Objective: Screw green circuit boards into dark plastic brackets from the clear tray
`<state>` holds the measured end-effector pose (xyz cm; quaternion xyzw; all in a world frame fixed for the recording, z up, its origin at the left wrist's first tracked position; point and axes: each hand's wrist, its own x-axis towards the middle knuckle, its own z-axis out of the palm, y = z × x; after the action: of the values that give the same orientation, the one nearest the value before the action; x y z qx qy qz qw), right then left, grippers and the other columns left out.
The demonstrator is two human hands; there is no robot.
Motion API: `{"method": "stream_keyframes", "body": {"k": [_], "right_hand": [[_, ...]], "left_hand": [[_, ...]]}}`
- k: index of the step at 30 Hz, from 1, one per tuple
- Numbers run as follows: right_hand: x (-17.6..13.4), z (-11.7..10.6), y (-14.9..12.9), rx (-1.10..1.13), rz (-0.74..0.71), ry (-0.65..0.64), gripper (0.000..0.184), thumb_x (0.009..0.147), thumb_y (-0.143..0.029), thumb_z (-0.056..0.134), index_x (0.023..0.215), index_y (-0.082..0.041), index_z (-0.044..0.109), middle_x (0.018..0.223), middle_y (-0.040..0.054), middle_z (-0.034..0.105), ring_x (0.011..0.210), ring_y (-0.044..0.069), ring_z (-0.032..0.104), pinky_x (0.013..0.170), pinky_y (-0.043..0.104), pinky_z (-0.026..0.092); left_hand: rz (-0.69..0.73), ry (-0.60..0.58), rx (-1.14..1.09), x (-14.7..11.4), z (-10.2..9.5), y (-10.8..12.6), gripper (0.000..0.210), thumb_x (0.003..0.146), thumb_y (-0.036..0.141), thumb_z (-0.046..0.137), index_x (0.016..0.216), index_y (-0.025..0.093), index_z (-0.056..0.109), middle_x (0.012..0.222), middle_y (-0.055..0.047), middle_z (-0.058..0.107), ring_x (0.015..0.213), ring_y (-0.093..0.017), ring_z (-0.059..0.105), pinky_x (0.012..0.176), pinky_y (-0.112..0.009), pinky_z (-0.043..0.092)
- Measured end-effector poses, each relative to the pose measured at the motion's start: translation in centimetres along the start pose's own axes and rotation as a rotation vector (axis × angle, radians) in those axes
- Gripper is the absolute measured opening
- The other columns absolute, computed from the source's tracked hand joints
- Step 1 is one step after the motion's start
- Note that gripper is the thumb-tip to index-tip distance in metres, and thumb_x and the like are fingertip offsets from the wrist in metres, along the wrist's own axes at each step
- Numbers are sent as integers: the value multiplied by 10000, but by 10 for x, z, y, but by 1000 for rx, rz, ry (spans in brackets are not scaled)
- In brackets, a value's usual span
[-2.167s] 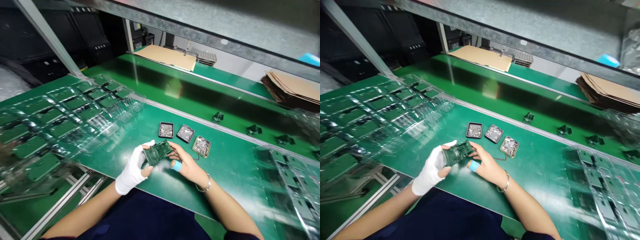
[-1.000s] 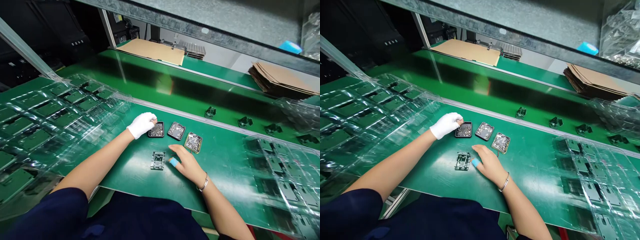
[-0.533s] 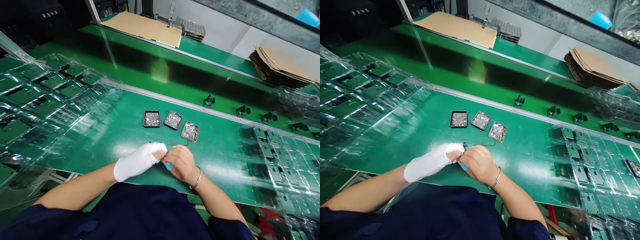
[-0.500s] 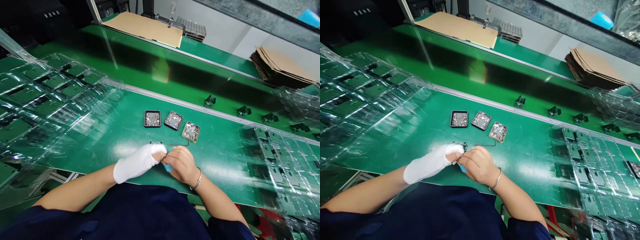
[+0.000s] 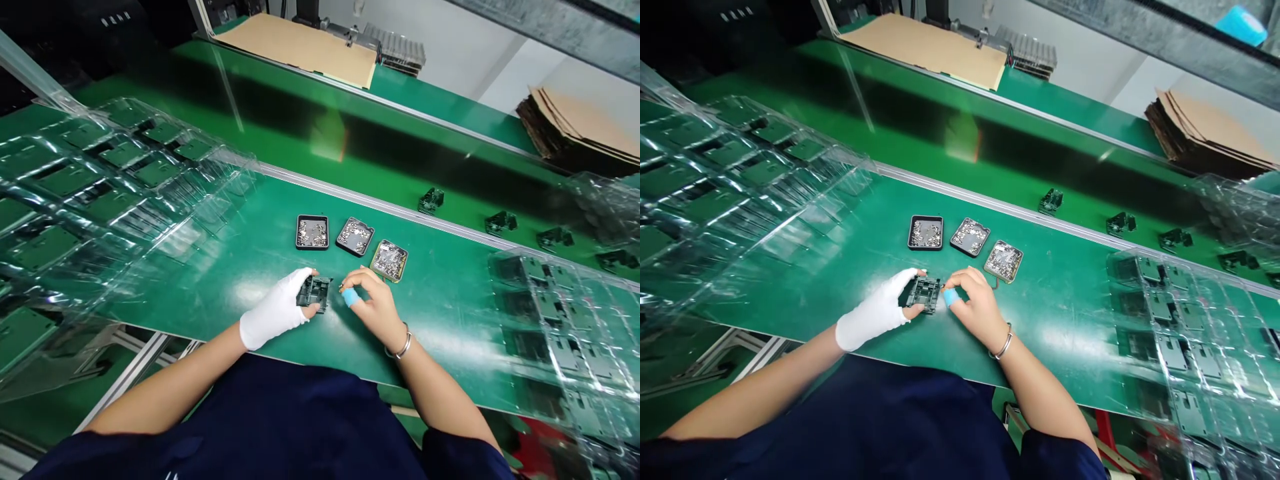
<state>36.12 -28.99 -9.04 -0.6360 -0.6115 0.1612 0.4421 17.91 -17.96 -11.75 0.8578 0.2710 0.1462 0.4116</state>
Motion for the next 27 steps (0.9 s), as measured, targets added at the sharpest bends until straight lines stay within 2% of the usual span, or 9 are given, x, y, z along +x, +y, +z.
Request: {"method": "stream_keyframes", "body": {"k": [3,8,15,22,27], "right_hand": [[-3,7,-2,-28,-59,-27,94,873,-211,504,818,-237,576,954,49,653,957,184,609,999,446,412],[-7,12,-5,-91,-109,-84,80,883,-222,488,868,-235,566,1012,57,645,993,179,607,1075,499,321],[-7,11,-7,-106,-123,-92,73,888,-210,483,884,-235,551,1007,50,641,979,169,604,1081,487,308],[-8,12,-5,-145,-104,-119,103,863,-153,467,902,-225,529,1010,60,630,1002,175,585,1086,491,295],[-6,15,-4,-122,-105,-102,112,878,-139,447,891,-222,522,963,57,623,976,176,578,1049,462,345]], "left_hand": [[76,50,-19,0,4,11,425,764,280,578,1169,211,468,1119,-95,573,1044,-260,586,895,-421,497],[143,73,19,-3,5,27,412,732,245,580,1119,216,442,1042,-77,559,966,-248,588,835,-405,511],[176,73,59,-3,5,30,354,720,242,573,1051,205,452,983,-68,568,888,-236,601,757,-376,524],[310,97,259,-2,4,27,344,732,256,578,1056,152,526,1026,-128,603,961,-296,591,828,-442,502],[292,1,169,1,-7,32,360,742,242,560,1089,155,524,1019,-100,623,961,-258,600,837,-408,514]]}}
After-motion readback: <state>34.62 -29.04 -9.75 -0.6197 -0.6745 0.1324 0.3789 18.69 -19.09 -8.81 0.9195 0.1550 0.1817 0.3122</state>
